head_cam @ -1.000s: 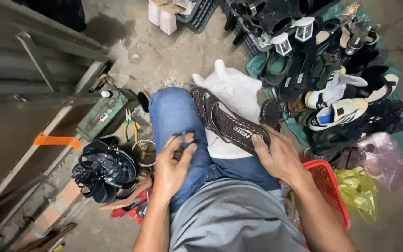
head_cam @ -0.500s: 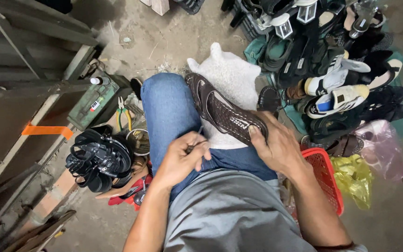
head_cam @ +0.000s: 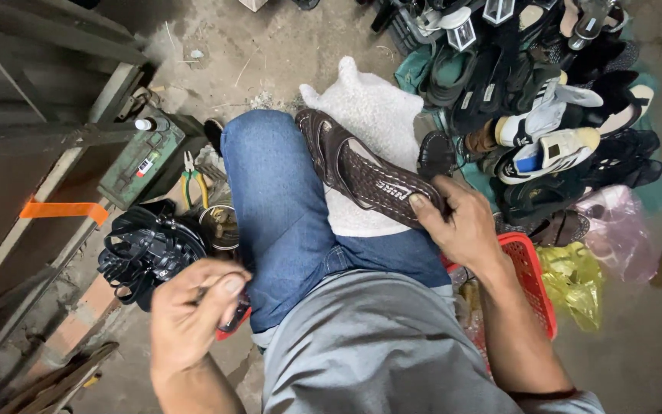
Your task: Repairing the sole of a sandal using a specialized hand tool
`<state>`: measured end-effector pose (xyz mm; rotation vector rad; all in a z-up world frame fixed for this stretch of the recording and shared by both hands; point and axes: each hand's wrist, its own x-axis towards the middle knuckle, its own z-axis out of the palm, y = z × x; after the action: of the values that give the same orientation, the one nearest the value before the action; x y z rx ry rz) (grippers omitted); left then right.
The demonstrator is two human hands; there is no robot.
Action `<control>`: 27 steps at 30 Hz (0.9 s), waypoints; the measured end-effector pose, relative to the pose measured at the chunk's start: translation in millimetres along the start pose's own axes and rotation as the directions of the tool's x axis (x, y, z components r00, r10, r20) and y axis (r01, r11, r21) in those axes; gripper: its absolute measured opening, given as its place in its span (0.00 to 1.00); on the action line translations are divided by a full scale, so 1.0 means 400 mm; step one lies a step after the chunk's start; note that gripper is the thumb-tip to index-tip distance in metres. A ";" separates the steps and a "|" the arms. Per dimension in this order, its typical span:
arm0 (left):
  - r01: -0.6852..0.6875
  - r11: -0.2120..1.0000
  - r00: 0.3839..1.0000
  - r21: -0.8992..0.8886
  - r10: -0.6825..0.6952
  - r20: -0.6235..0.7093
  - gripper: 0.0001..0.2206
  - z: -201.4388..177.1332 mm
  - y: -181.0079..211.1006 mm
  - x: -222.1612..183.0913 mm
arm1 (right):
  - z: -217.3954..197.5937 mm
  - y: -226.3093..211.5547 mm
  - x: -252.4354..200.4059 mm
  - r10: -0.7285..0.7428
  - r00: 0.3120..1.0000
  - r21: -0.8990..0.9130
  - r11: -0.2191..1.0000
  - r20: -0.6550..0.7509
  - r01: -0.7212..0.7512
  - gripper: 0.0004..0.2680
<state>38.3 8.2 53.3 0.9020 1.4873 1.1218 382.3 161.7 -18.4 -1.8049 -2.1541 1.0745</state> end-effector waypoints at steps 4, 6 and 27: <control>-0.022 1.000 0.998 0.004 0.022 -0.060 0.09 -0.030 0.003 -0.039 | 0.016 0.013 -0.031 0.077 0.978 0.108 0.989 0.192 -0.099 0.21; -0.060 0.997 0.996 0.048 0.063 -0.069 0.10 -0.039 -0.011 -0.055 | 0.042 0.060 -0.040 -0.263 0.961 0.333 0.917 0.089 0.221 0.29; 0.085 0.936 0.958 0.342 0.017 -0.285 0.03 -0.044 0.009 -0.050 | -0.012 -0.019 -0.029 -0.309 0.897 -0.112 0.951 -0.316 0.288 0.11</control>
<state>25.1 -13.1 63.2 0.9798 1.9799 1.0056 381.7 152.9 -6.6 -1.4797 -2.1770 0.5927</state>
